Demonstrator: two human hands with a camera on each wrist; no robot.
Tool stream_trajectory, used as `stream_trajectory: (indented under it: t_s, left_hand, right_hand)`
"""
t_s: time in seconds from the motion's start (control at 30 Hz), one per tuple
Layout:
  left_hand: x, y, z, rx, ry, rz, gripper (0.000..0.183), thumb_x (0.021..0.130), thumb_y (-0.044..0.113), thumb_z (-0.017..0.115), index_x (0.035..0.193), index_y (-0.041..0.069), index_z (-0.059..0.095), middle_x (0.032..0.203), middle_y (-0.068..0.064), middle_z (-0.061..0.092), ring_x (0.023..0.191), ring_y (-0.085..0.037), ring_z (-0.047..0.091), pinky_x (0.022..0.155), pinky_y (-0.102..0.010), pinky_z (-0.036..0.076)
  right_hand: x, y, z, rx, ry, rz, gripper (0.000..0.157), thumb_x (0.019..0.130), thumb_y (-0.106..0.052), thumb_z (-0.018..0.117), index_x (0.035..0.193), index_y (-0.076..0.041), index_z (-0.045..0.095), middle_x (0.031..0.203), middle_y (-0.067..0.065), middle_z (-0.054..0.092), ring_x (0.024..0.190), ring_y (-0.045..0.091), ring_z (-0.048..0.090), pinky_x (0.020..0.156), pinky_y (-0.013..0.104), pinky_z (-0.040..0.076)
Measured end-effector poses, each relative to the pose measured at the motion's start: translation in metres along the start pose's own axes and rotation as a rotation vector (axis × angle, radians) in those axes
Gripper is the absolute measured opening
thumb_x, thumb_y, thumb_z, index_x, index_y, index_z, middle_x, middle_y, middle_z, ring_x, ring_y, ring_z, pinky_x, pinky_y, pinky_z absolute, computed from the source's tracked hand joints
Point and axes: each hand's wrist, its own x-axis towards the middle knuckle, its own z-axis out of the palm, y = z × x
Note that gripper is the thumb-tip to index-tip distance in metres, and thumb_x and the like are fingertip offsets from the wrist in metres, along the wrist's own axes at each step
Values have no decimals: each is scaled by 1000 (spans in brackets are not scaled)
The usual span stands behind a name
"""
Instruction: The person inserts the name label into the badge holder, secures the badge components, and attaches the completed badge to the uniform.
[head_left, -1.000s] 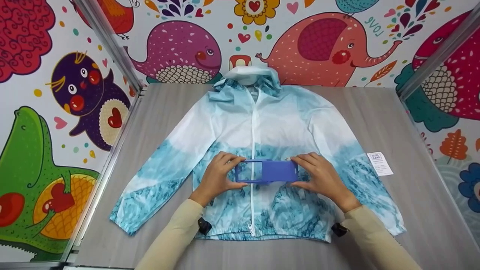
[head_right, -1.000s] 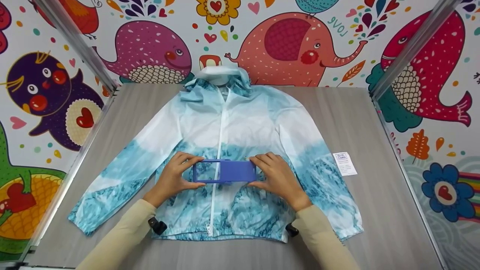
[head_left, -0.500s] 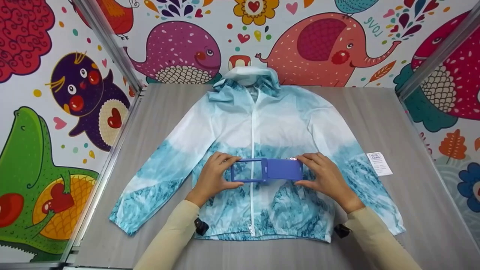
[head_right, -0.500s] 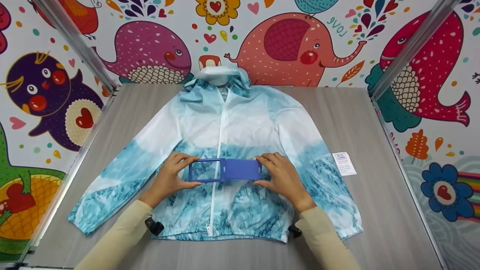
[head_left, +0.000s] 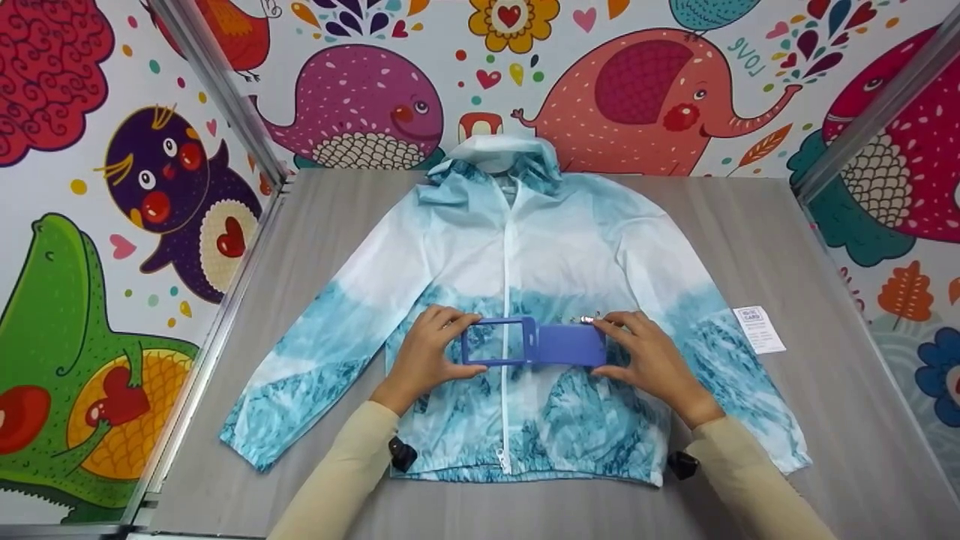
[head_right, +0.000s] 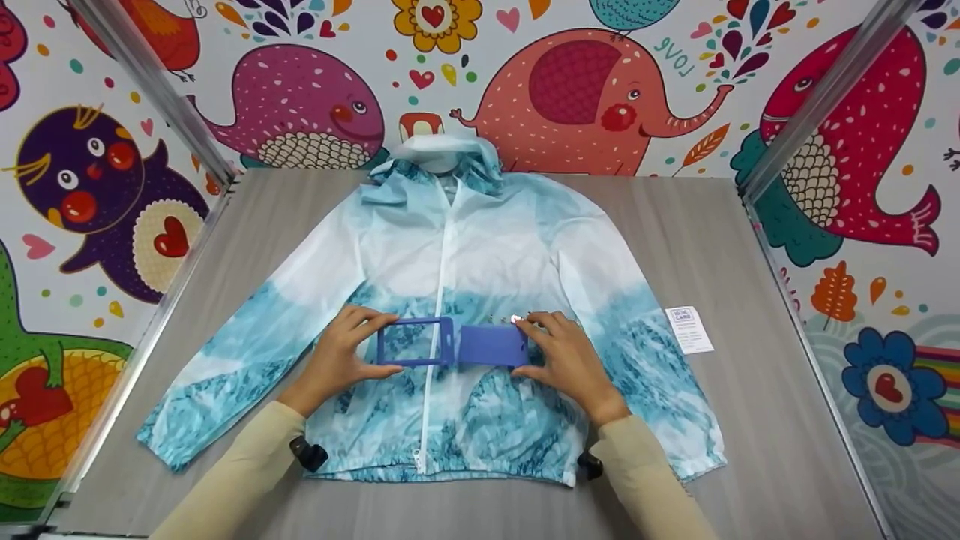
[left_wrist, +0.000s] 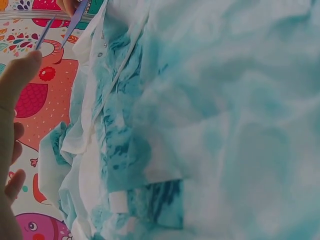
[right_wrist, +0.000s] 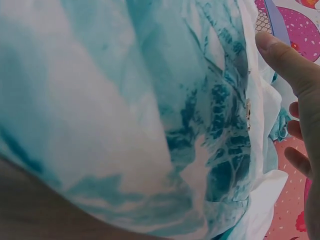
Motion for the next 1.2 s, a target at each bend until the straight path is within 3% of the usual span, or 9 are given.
stream_trajectory:
  t_s: [0.5, 1.2]
  left_hand:
    - [0, 2, 6, -9, -15, 38, 73, 69, 55, 85, 129, 18, 65, 114, 0, 63, 104, -17, 55, 88, -37, 52]
    - [0, 7, 11, -77, -36, 11, 72, 67, 49, 89, 129, 21, 65, 114, 0, 63, 105, -17, 55, 89, -39, 52]
  right_hand:
    - [-4, 4, 12, 10, -99, 59, 74, 72, -50, 84, 135, -16, 62, 131, 7, 59, 117, 29, 55, 94, 52, 47]
    - [-1, 8, 19, -16, -168, 83, 75, 71, -56, 81, 132, -14, 65, 129, 9, 57, 122, 30, 52, 101, 54, 42]
